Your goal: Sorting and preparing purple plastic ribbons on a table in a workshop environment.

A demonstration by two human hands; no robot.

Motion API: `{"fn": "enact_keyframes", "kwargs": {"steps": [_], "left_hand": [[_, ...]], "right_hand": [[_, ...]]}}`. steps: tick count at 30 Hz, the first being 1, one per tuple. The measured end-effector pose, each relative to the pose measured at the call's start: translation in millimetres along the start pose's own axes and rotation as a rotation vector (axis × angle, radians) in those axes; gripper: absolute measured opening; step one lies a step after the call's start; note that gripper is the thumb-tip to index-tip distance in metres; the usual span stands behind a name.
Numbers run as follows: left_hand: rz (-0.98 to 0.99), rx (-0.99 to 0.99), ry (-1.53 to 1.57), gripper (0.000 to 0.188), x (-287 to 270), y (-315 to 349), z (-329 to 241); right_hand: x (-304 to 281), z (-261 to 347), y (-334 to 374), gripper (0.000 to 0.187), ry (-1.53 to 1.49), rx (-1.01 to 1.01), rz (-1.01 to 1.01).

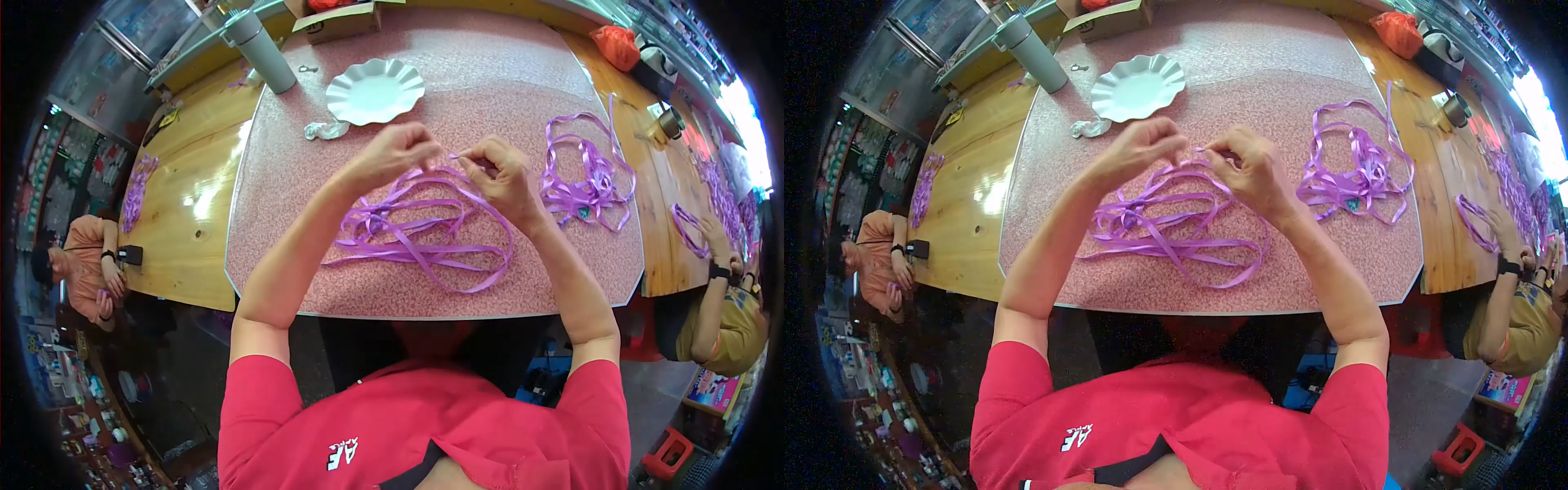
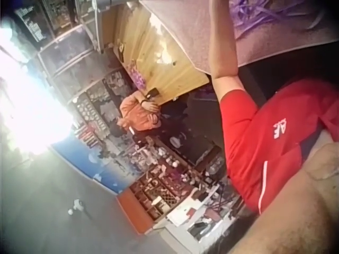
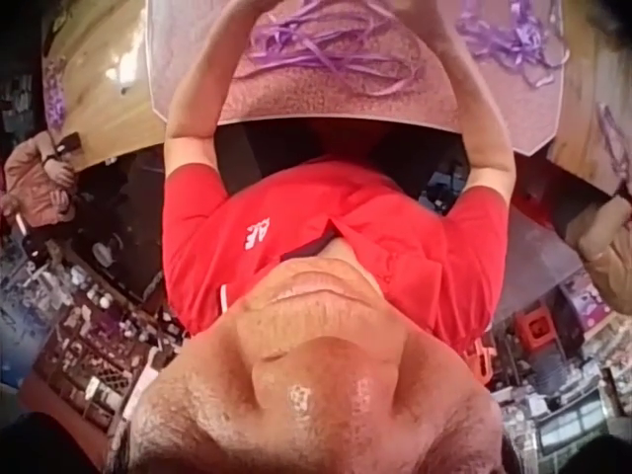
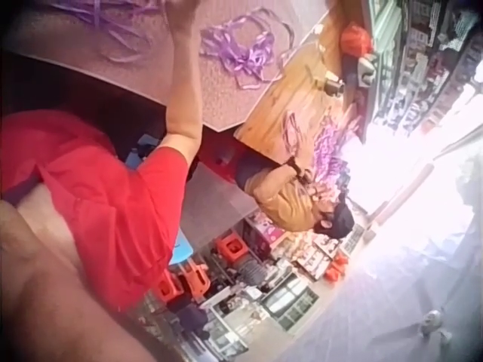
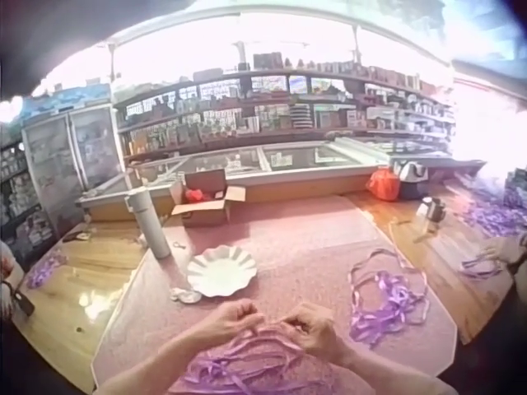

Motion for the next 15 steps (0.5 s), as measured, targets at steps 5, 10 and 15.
{"fn": "enact_keyframes", "kwargs": {"steps": [5,10,15], "left_hand": [[-0.213,0.053,-1.142,0.063,-68.1,-17.3,52.9],[-0.031,-0.236,-1.175,0.098,-103.9,-27.8,101.1],[-0.263,0.283,-1.361,0.061,-82.3,-27.2,65.3]], "right_hand": [[-1.1,-41.5,-2.9,0.005,-0.148,0.214,-0.089],[-6.0,-46.3,-5.3,0.006,-0.106,0.224,-0.128],[-4.5,-59.5,-5.3,0.008,-0.193,0.298,-0.092]]}}
Point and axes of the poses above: each hand's wrist, its own y-axis away from the middle knuckle, its own x-axis out of the palm, z = x × y, the point moved 3 cm from there along -y, towards the middle knuckle, and after that the axes turned 15 degrees about x, right-handed, at the moved point
